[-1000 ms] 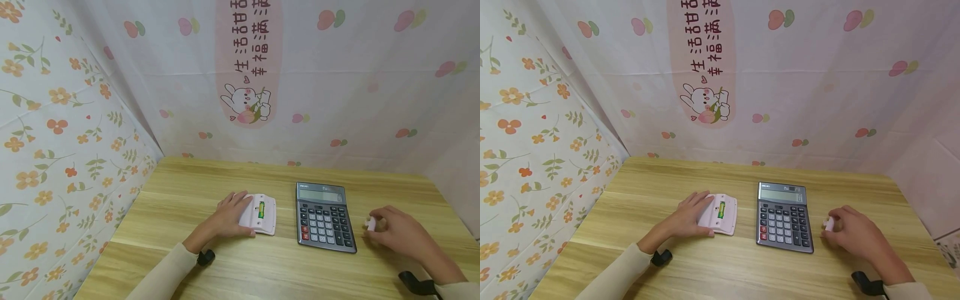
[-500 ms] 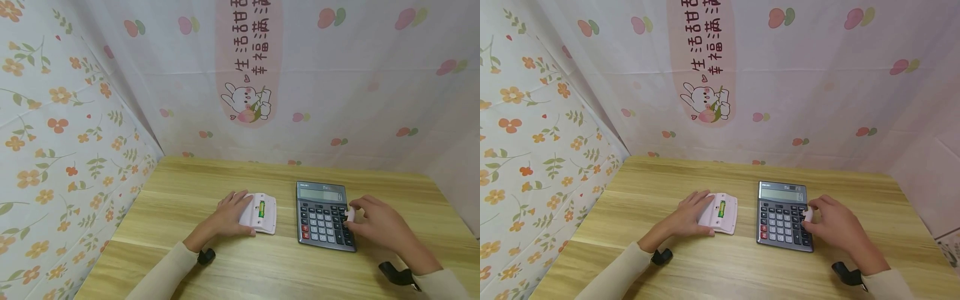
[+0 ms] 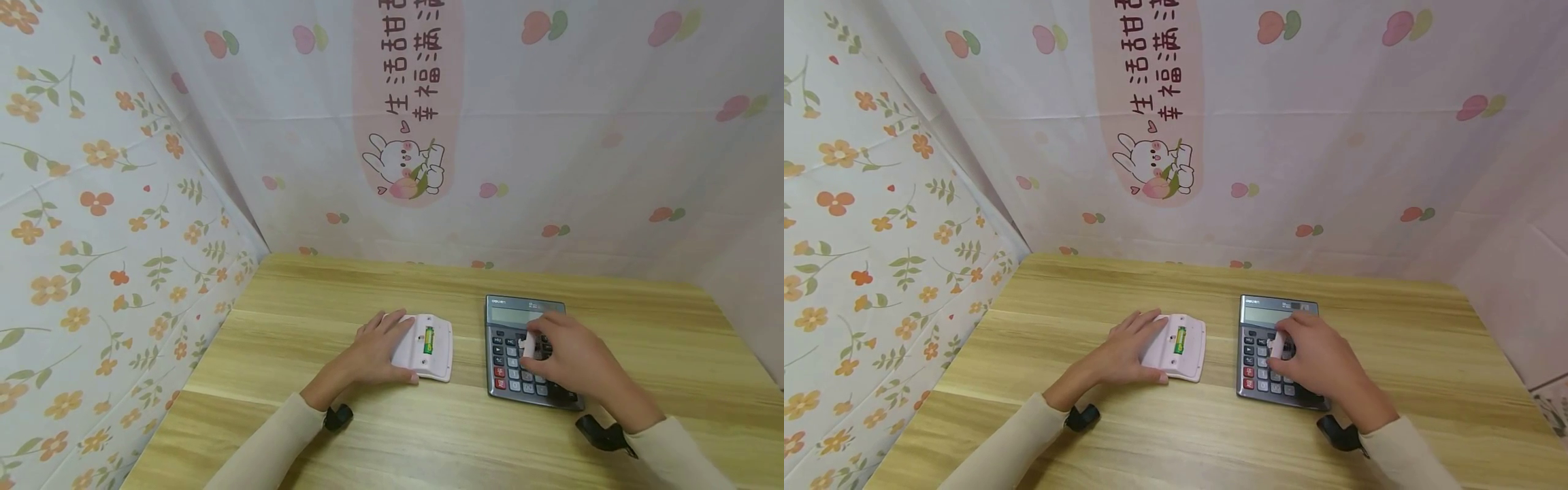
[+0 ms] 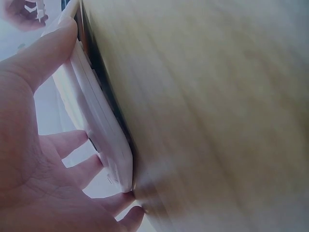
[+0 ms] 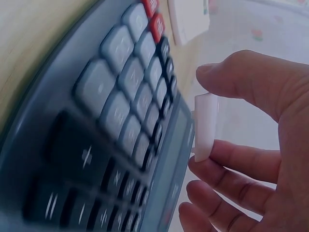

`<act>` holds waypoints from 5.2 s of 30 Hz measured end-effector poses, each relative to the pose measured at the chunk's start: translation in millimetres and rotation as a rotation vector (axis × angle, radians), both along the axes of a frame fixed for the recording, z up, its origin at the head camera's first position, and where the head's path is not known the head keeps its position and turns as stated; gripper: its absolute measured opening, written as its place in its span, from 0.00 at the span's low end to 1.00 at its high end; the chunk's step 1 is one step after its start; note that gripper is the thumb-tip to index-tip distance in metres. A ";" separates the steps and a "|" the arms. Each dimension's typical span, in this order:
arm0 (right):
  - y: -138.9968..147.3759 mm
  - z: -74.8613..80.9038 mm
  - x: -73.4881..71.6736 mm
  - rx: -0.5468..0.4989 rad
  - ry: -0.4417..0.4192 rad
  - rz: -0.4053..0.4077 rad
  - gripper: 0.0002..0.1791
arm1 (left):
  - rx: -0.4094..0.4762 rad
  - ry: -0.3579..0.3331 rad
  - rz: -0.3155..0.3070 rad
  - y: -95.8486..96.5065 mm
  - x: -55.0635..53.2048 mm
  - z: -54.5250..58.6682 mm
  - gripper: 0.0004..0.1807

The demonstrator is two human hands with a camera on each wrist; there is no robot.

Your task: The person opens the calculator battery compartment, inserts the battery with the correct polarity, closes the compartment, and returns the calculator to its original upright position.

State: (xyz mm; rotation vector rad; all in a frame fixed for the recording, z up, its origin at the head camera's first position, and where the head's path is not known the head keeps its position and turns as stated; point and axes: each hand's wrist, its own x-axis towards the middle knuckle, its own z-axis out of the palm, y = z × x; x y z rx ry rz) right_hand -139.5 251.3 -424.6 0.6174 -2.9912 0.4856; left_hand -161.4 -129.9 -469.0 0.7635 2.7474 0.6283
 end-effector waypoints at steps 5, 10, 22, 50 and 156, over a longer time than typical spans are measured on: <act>-18.1 -0.5 -2.1 -0.003 0.041 0.038 0.32 | 0.000 0.000 0.002 0.0 -0.4 -0.2 0.59; -37.0 -0.3 -3.6 -0.017 0.037 0.054 0.32 | -0.002 0.000 0.003 -0.5 -1.3 1.2 0.59; -71.8 -16.5 -5.4 -0.040 0.054 0.112 0.29 | 0.012 -0.007 0.000 -0.9 1.8 1.0 0.59; -133.3 -34.3 -22.6 -0.241 0.072 0.215 0.31 | 0.022 0.018 -0.027 -1.9 0.7 -0.2 0.58; -120.1 -20.1 -29.5 -0.188 -0.197 0.135 0.31 | -0.039 0.074 0.027 -13.7 21.1 -1.7 0.52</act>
